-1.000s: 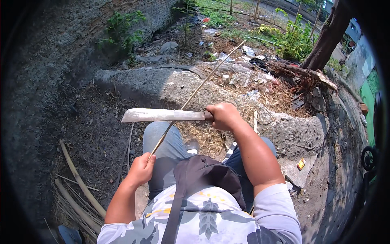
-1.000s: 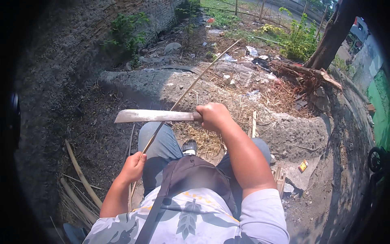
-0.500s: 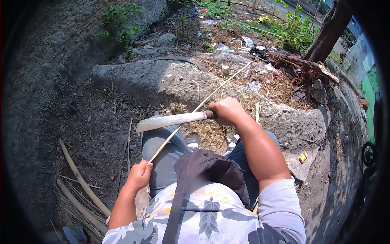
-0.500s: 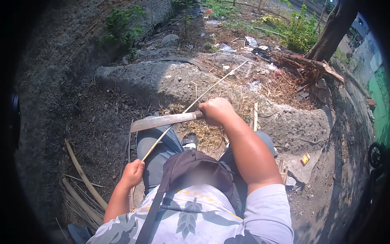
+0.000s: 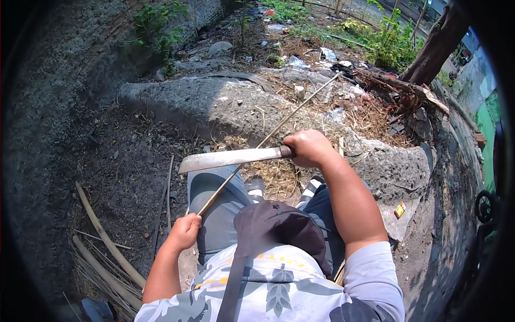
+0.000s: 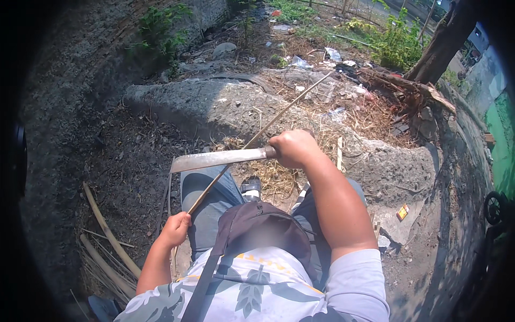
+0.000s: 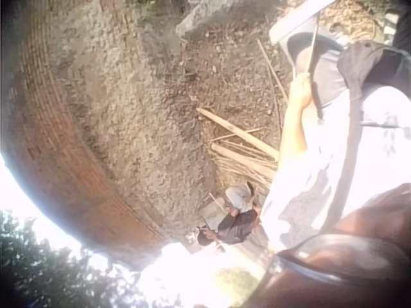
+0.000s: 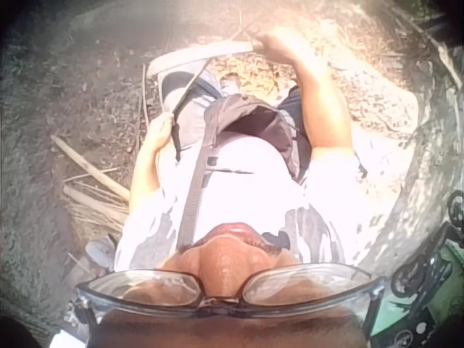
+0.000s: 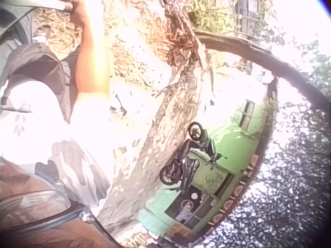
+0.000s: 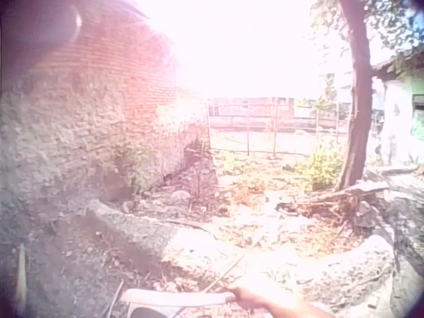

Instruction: The person uses a machete to shave and smooth the surface of a bamboo strip by running the blade along its length.

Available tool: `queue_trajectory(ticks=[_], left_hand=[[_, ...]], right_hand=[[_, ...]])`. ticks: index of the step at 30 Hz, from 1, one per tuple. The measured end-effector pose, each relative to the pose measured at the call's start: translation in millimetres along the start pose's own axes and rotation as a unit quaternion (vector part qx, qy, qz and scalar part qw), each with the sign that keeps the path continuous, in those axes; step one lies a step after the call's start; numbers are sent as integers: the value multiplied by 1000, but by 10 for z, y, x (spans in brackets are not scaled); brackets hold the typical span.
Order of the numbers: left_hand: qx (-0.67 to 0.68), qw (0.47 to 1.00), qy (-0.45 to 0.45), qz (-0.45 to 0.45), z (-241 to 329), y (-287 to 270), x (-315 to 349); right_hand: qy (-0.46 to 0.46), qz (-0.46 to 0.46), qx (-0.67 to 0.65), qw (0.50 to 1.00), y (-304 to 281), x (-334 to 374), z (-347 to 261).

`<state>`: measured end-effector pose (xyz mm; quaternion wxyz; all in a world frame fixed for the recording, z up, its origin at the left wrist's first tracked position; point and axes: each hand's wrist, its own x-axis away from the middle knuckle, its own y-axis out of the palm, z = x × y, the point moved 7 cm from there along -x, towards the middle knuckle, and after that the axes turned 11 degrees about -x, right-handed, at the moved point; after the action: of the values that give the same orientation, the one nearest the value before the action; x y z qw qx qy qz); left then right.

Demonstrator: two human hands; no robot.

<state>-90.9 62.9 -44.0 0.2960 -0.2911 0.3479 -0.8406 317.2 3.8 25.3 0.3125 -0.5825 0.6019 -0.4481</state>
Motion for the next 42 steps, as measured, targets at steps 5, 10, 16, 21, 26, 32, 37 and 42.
queue_trajectory(ticks=[5,10,16,21,26,32,37,42], left_hand=[[10,1000,9,-5,93,17,-47],[33,999,6,-15,14,32,-54],[35,999,-2,-12,-27,46,-59],[11,1000,4,-9,45,15,-50],[16,1000,-3,-4,58,38,-89],[3,1000,1,2,44,19,-67],[-6,1000,6,15,-8,12,-29],[-7,998,36,42,67,18,-49]], right_hand=[[55,-9,-61,997,60,-75,258],[69,1,-27,997,77,-56,163],[17,33,-63,997,104,16,-25],[39,22,-3,999,22,-14,62],[69,29,-16,997,-11,13,136],[38,-9,-4,999,56,52,-147],[-13,-37,45,998,131,71,-362],[144,86,-50,985,-141,33,476]])
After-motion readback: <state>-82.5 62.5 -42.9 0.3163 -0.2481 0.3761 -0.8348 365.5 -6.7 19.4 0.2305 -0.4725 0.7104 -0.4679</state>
